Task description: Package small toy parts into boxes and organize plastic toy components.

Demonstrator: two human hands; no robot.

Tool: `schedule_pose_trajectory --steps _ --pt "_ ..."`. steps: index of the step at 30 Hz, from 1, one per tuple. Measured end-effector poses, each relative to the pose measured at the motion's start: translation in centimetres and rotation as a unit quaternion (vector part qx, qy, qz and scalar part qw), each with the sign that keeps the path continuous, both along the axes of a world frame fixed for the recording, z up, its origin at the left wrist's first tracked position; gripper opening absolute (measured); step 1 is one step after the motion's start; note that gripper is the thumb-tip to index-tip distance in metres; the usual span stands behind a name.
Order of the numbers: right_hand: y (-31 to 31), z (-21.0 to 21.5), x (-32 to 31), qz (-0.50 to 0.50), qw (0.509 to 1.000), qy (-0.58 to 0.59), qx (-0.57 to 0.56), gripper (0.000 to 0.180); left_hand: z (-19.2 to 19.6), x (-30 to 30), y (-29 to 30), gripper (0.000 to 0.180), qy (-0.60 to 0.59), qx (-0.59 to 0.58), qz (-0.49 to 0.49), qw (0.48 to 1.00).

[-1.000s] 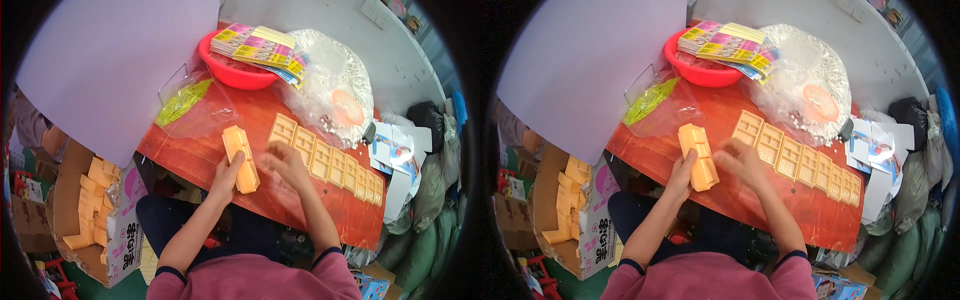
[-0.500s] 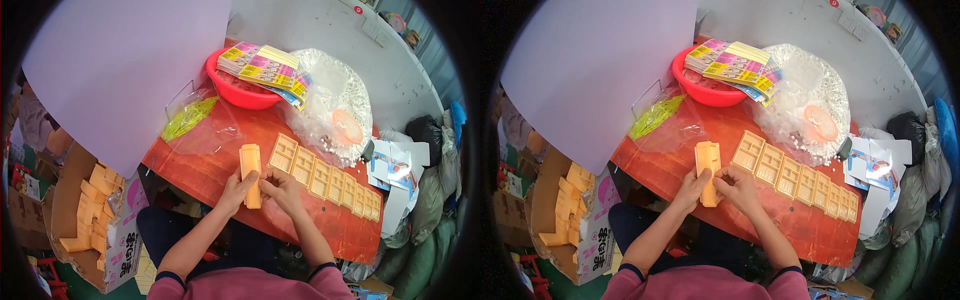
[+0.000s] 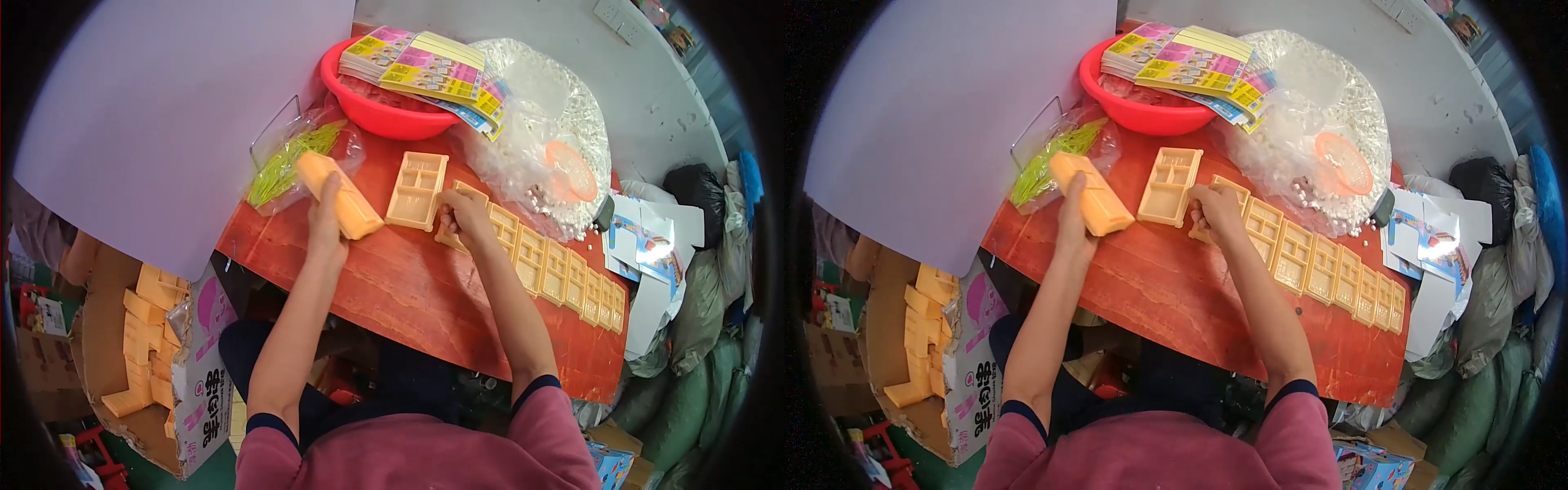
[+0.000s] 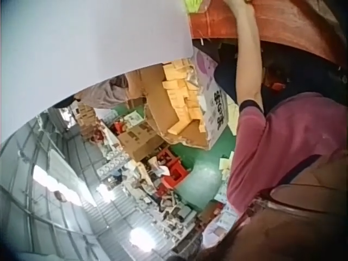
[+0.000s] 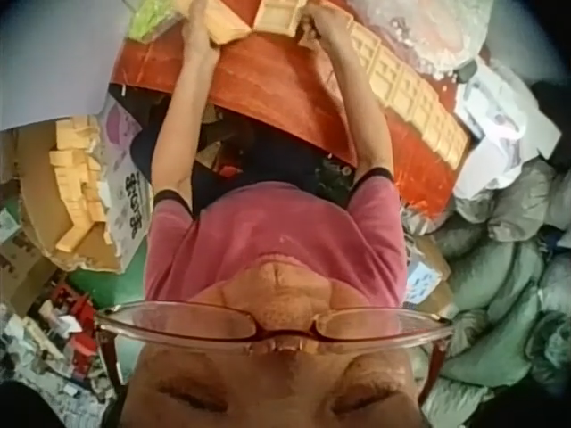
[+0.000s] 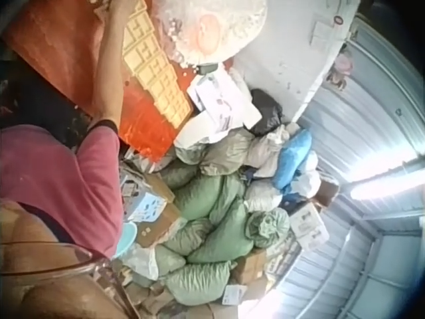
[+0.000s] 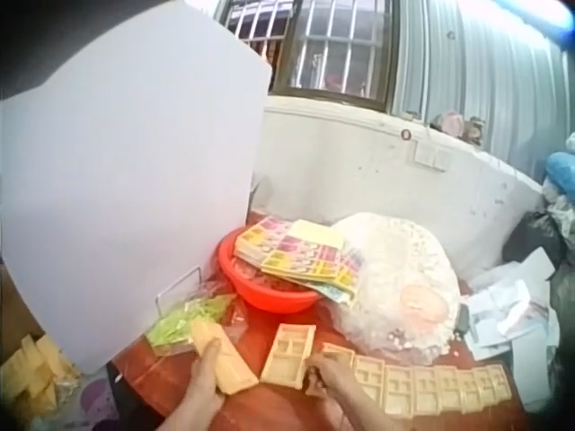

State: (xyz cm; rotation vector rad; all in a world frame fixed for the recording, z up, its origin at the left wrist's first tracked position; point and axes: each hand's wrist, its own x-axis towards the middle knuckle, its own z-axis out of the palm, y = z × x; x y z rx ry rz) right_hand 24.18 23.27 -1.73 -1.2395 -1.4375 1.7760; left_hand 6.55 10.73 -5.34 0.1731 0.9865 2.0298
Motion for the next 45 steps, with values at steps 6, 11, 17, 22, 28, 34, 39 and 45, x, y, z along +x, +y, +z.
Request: schedule_pose_trajectory --steps 6,11,17,22,28,34,39,45 --pt "-0.5 -1.4 0.3 0.038 0.829 -0.294 0.473 0.021 0.7 -0.4 -2.7 0.065 0.045 -0.016 -0.029 0.998" --pt "-2.3 -2.9 -3.3 0.142 0.628 -0.233 0.729 0.037 0.6 0.0 -2.5 0.062 0.037 0.001 -0.036 0.999" --pt "-2.1 -4.2 -1.7 0.193 0.642 -0.271 0.691 0.016 1.1 0.9 -4.3 0.059 0.053 -0.007 -0.06 0.997" --pt "-1.7 -3.4 0.3 0.229 0.662 -0.304 0.645 0.014 1.1 3.2 -5.4 0.057 0.025 -0.007 -0.104 0.994" --pt "-2.2 -3.0 1.5 0.218 0.68 -0.381 0.587 0.015 0.9 5.9 -5.7 0.058 0.011 -0.026 -0.143 0.989" --pt "-5.4 0.9 1.4 0.148 0.789 -0.236 0.547 0.021 1.0 7.2 -5.8 0.063 0.016 -0.031 -0.161 0.986" --pt "-8.7 3.2 1.4 0.225 0.963 0.028 0.145 0.02 1.6 7.9 -5.5 0.061 0.032 0.025 -0.184 0.982" --pt "-8.5 3.7 2.5 0.213 0.974 0.044 0.064 0.013 -1.5 7.5 -4.4 0.058 -0.009 0.095 -0.245 0.965"
